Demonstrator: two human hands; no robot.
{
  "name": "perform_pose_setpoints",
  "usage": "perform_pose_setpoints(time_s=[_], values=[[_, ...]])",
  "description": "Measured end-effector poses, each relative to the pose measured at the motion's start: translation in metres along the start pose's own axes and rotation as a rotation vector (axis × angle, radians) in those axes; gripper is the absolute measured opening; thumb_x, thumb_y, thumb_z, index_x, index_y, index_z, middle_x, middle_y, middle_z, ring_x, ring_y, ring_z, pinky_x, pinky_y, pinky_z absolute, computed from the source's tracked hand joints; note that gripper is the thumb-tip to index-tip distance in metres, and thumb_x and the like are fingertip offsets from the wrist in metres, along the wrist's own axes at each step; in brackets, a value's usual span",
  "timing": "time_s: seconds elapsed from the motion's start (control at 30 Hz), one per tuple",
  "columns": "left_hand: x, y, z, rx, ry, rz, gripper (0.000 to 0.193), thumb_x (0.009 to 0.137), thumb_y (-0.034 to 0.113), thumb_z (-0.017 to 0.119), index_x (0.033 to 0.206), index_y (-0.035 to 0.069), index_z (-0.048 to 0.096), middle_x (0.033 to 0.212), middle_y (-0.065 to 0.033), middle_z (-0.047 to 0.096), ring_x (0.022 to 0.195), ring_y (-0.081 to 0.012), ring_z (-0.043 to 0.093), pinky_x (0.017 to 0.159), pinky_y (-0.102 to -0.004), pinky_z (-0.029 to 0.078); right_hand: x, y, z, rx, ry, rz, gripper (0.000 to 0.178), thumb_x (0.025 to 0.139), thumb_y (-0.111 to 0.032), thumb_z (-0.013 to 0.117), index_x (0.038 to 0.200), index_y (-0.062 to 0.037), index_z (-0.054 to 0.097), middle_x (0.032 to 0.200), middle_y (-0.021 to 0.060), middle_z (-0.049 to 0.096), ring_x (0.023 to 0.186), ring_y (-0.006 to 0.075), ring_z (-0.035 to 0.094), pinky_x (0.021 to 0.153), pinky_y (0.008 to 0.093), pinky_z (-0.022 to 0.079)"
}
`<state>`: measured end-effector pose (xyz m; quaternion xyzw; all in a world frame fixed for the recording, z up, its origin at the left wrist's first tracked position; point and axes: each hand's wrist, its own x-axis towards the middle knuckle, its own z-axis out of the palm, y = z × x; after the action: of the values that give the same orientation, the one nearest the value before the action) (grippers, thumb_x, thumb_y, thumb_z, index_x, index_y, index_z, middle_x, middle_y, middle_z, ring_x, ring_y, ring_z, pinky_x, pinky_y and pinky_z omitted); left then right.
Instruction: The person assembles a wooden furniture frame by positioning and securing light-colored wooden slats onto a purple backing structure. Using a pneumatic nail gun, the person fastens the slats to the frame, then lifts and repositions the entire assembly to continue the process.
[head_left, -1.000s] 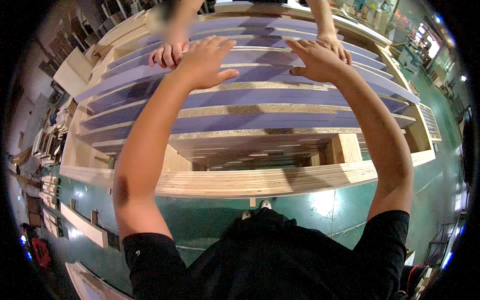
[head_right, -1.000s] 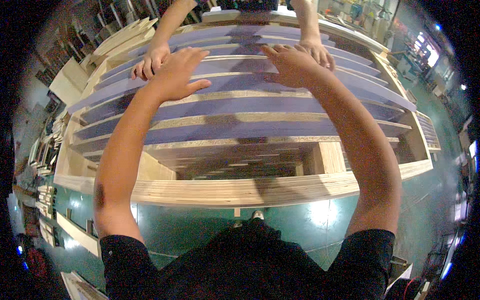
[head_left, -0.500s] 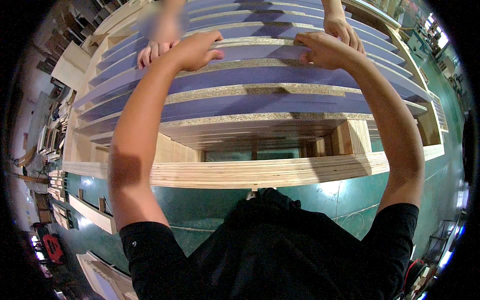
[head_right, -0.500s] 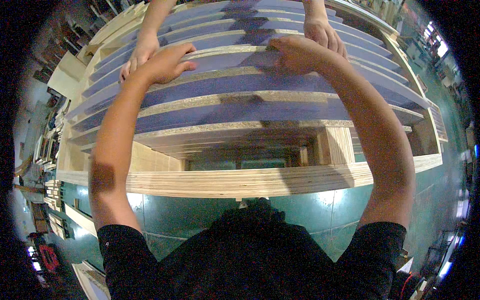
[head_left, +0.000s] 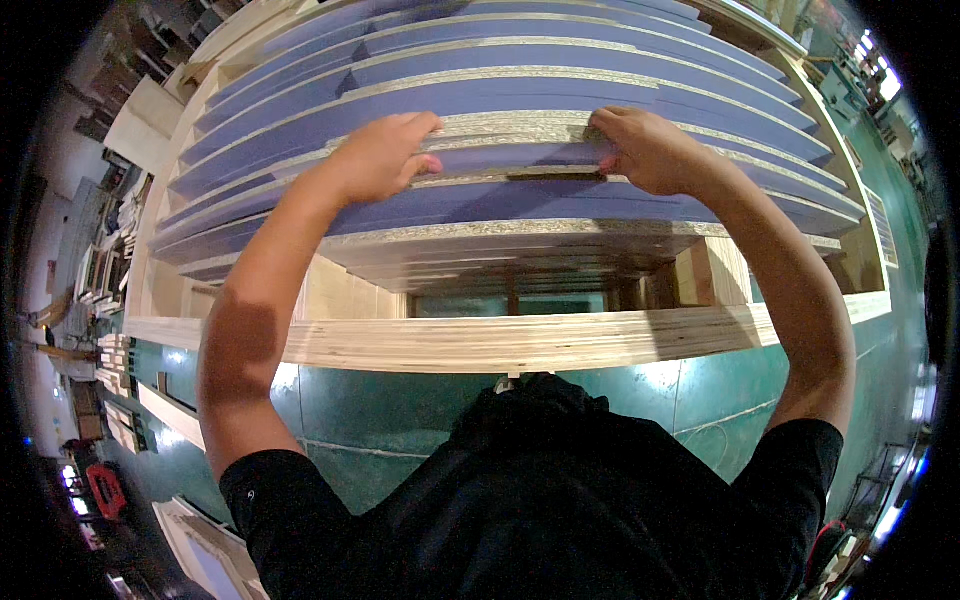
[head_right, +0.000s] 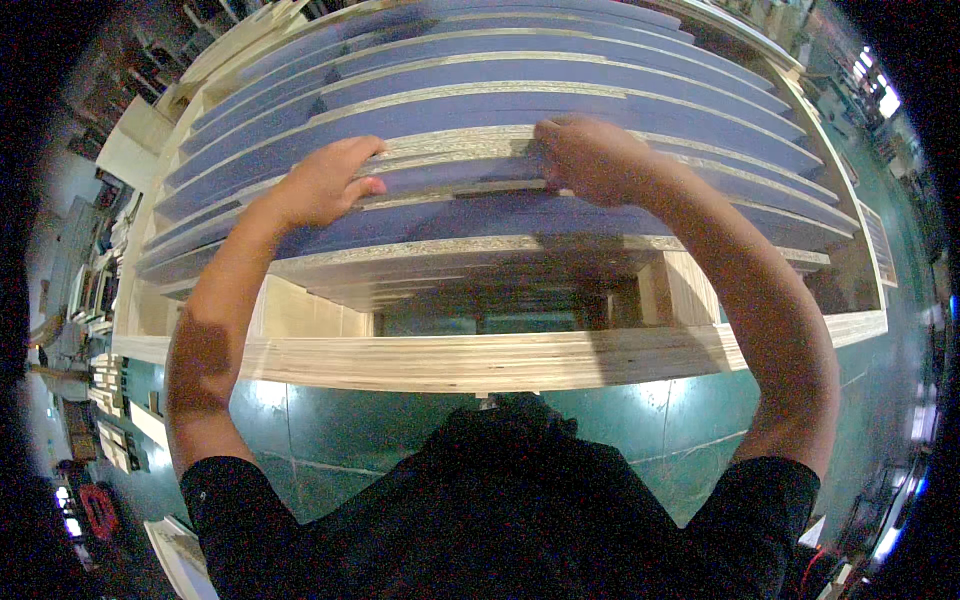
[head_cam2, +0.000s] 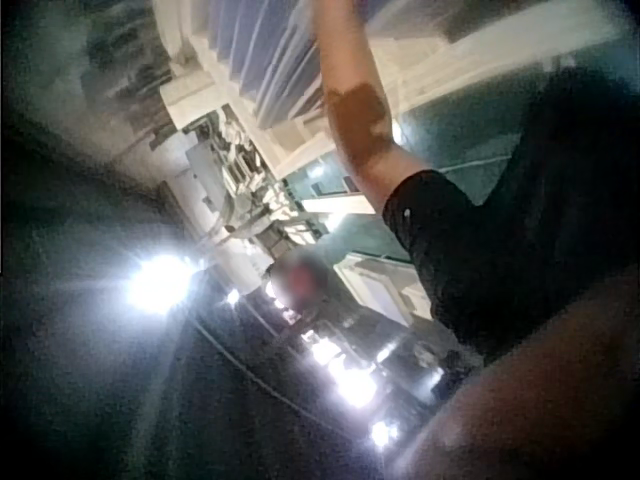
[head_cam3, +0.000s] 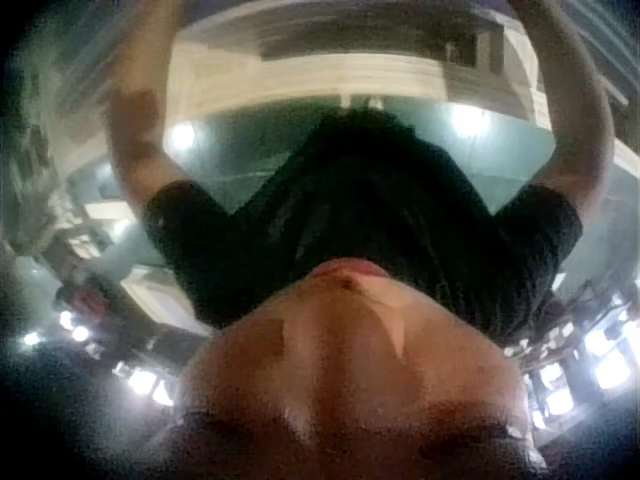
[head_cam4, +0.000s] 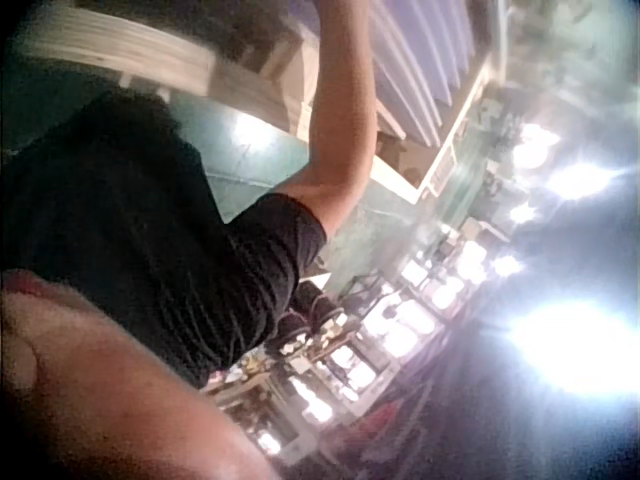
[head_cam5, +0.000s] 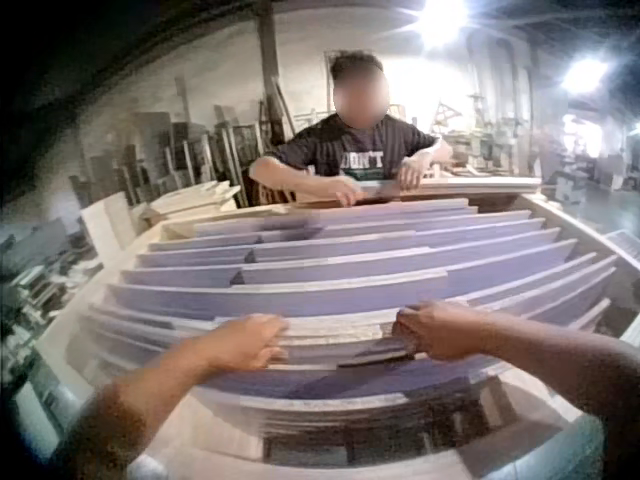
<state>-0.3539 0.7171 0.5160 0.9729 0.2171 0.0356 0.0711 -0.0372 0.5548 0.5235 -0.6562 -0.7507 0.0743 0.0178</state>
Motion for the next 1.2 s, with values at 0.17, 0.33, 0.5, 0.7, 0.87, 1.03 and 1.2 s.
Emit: perform_pose_setpoints(time_s=[0.17, 0.33, 0.5, 0.7, 0.87, 1.03, 1.2], values=[[-0.008, -0.003, 0.009, -0.001, -0.035, -0.003, 0.047, 0.097, 0.029, 0.065, 0.132, 0.001, 0.052, 0.131, -0.0249, 0.059, 0.122, -0.044, 0.056, 0.103, -0.0484, 0.046, 0.007, -0.004, 0.008, -0.051, -0.052, -0.078, 0.042, 0.089, -0.016, 0.073, 0.122, 0.0024, 0.053, 0.12, 0.0227, 0.059, 0.119, 0.0425, 0.055, 0.101, 0.051, 0.046], [-0.012, -0.009, 0.028, 0.001, -0.127, -0.041, 0.061, 0.101, 0.038, 0.058, 0.148, 0.001, 0.042, 0.154, -0.024, 0.042, 0.139, -0.0414, 0.044, 0.116, -0.0477, 0.038, 0.009, 0.002, 0.029, -0.037, -0.091, 0.017, 0.048, 0.089, -0.014, 0.073, 0.128, 0.0036, 0.052, 0.13, 0.0256, 0.056, 0.126, 0.0437, 0.052, 0.106, 0.0499, 0.043], [0.012, -0.003, 0.028, 0.022, -0.084, 0.111, 0.052, 0.097, 0.039, 0.063, 0.128, 0.0, 0.049, 0.125, -0.0283, 0.06, 0.116, -0.0459, 0.059, 0.094, -0.0536, 0.049, -0.018, 0.023, 0.032, -0.041, 0.038, 0.001, 0.044, 0.089, -0.017, 0.072, 0.124, 0.0008, 0.051, 0.124, 0.025, 0.058, 0.119, 0.0453, 0.055, 0.099, 0.0505, 0.046], [-0.001, -0.018, 0.029, 0.003, -0.132, 0.036, 0.055, 0.094, 0.033, 0.067, 0.131, 0.0, 0.046, 0.106, -0.0266, 0.068, 0.103, -0.0459, 0.065, 0.087, -0.0547, 0.05, 0.002, -0.016, 0.003, 0.038, -0.135, 0.173, 0.069, 0.09, -0.028, 0.075, 0.144, 0.0039, 0.046, 0.148, 0.0253, 0.049, 0.138, 0.0406, 0.047, 0.111, 0.0484, 0.041], [-0.006, -0.025, 0.021, 0.001, -0.149, 0.006, 0.059, 0.09, 0.028, 0.07, 0.138, 0.004, 0.046, 0.116, -0.026, 0.067, 0.106, -0.0458, 0.064, 0.09, -0.0538, 0.051, 0.011, -0.02, 0.009, -0.015, -0.024, 0.163, 0.065, 0.082, -0.035, 0.082, 0.129, 0.0038, 0.058, 0.128, 0.0248, 0.063, 0.119, 0.0389, 0.062, 0.097, 0.0476, 0.05], [-0.009, -0.037, 0.033, 0.01, -0.065, 0.039, 0.065, 0.087, 0.029, 0.072, 0.141, 0.004, 0.045, 0.12, -0.0261, 0.065, 0.111, -0.0445, 0.063, 0.092, -0.0529, 0.051, 0.018, -0.026, 0.006, -0.068, 0.067, 0.08, 0.057, 0.072, -0.044, 0.088, 0.095, 0.0009, 0.062, 0.095, 0.0197, 0.067, 0.089, 0.0367, 0.067, 0.076, 0.0486, 0.049], [-0.013, -0.032, 0.024, 0.065, -0.016, 0.048, 0.057, 0.086, 0.032, 0.076, 0.127, 0.003, 0.049, 0.101, -0.0231, 0.07, 0.1, -0.0436, 0.066, 0.081, -0.0537, 0.052, 0.024, -0.037, 0.005, -0.135, 0.084, 0.112, 0.059, 0.068, -0.048, 0.089, 0.09, -0.0005, 0.062, 0.09, 0.0185, 0.067, 0.087, 0.0374, 0.067, 0.075, 0.0484, 0.05]])
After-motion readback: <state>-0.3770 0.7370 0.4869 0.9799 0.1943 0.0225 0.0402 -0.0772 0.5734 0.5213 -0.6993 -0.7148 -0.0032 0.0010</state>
